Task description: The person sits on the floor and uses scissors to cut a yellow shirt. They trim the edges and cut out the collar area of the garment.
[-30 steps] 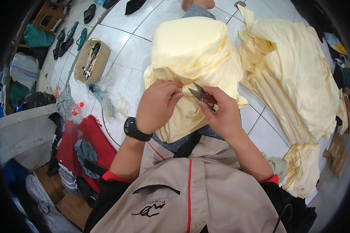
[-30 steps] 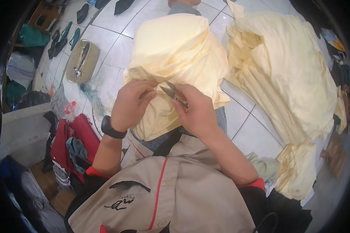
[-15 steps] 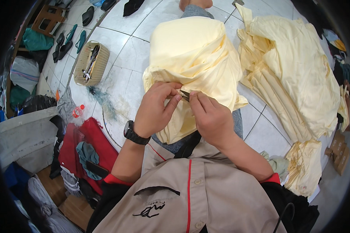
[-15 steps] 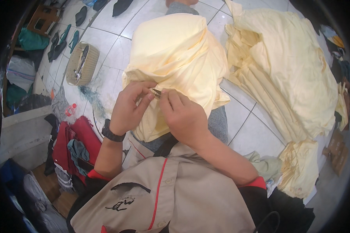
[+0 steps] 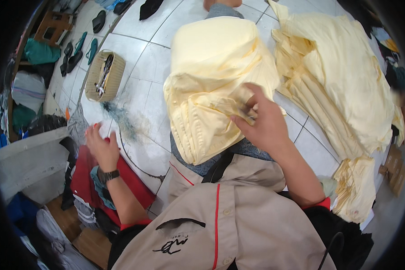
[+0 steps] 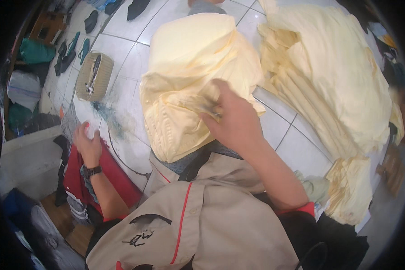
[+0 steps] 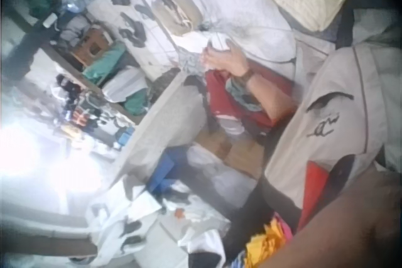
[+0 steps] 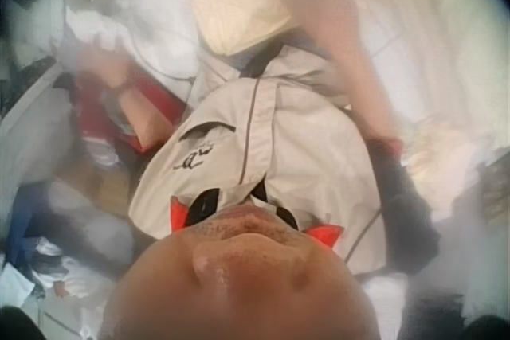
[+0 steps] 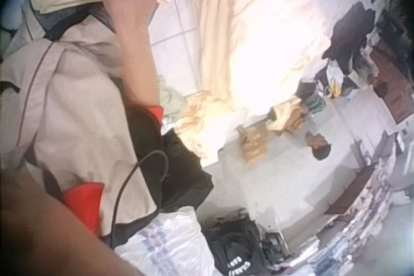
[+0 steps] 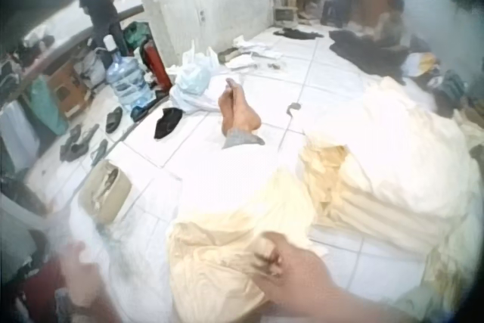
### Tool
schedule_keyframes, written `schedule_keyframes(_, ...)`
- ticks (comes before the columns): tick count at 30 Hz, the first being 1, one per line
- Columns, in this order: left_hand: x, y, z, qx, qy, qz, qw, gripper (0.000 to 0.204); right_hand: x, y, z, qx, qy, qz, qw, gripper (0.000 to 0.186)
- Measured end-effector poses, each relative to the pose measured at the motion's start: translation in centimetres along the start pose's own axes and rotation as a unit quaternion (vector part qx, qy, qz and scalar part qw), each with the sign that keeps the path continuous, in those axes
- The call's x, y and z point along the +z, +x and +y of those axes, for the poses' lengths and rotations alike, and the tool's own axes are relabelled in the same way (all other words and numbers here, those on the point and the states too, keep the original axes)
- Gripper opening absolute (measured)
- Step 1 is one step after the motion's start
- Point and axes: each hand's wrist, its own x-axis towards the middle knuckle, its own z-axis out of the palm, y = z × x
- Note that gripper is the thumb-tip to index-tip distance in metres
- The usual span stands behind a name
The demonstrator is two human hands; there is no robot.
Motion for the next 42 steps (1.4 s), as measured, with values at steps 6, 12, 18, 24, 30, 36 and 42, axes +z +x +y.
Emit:
schedule_keyframes(6,-8.0,0.5,12.4,0.018,-0.319,0.02,0.947,0.039,-3.0,4.2,-3.2,-0.112,0.432,-0.026,0.894,0.057)
schedule_keyframes(12,-8.2,-2.2,29.3,0.397,-0.383,-0.175,0.816,0.031,-5.6,3.4,-1.5,-0.075,0.415,-0.058,0.905,0.036)
schedule_keyframes(18,-4.1,-3.0,32.7,0.356,-0.41,-0.211,0.813,0.024,-6.6,-1.7,4.7,0.085,0.387,0.089,0.914,0.018)
schedule_keyframes(24,-8.1,-0.9,29.8,-0.032,-0.763,-0.325,0.558,0.023,-3.5,-5.2,5.0,-0.086,0.208,0.209,0.952,0.026)
schedule_keyframes(30,-8.7,2.7,27.0,-0.139,-0.819,-0.265,0.49,0.044,1.0,-3.9,-1.4,-0.18,0.142,0.15,0.962,0.032)
schedule_keyframes(36,-7.8,5.2,24.1,-0.088,-0.844,-0.225,0.479,0.056,3.0,-2.8,-1.9,-0.041,0.32,0.095,0.942,0.04)
schedule_keyframes(42,-5.8,6.6,22.0,-0.052,-0.824,-0.174,0.537,0.049,5.0,-1.9,-0.5,-0.09,0.171,0.089,0.977,0.036)
